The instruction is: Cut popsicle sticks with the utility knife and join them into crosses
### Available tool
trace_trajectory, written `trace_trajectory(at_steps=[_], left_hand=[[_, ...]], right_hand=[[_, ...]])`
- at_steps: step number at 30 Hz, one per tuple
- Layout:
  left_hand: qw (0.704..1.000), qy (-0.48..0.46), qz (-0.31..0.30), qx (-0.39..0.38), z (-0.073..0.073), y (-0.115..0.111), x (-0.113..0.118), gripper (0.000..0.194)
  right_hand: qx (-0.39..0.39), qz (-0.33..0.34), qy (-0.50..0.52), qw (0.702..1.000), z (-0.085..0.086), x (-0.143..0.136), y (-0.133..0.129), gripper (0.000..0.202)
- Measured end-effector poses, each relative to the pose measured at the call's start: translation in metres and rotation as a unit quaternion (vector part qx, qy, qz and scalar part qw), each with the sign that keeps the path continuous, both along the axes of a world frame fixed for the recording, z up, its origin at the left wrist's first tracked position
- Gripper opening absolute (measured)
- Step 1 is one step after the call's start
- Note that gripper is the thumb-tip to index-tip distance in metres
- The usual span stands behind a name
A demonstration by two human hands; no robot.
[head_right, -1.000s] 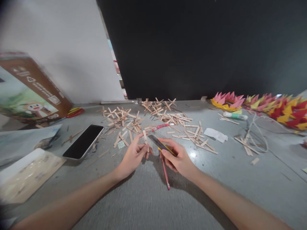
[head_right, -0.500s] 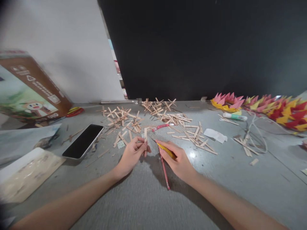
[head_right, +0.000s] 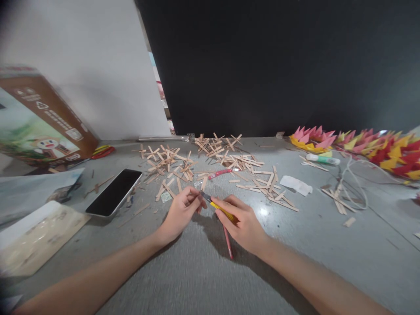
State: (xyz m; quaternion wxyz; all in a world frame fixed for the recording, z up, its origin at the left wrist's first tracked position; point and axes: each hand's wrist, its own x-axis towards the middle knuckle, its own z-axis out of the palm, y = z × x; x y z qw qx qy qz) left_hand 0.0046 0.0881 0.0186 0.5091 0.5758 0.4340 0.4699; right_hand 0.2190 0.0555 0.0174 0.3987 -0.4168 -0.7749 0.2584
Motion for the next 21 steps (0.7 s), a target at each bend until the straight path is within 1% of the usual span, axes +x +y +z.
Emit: trace_trajectory(at_steps=[4, 12, 17, 21], left_hand=[[1.0, 0.0, -0.006, 0.003, -0.0004, -0.0004, -0.0007, 0.018], [1.0, -0.02, 0.003, 0.021, 0.0046, -0.0033, 0.0012, 0.015], [0.999, -0.013, 0.022, 0.019, 0.0011, -0.0021, -0.0001, 0.011], [0.999, -0.007, 0.03, 0.041, -0.0025, -0.0036, -0.002, 0.012]], right_hand=[[0.009, 0.003, -0.01, 1.0, 0.0012, 0.0, 0.0, 0.037], [0.012, 0.016, -0.016, 1.0, 0.0019, 0.0, -0.0013, 0.04], [0.016, 0.018, -0.017, 1.0, 0.0016, -0.0002, -0.0015, 0.04], [0.0, 0.019, -0.016, 1.0, 0.0008, 0.0001, -0.0019, 0.038]])
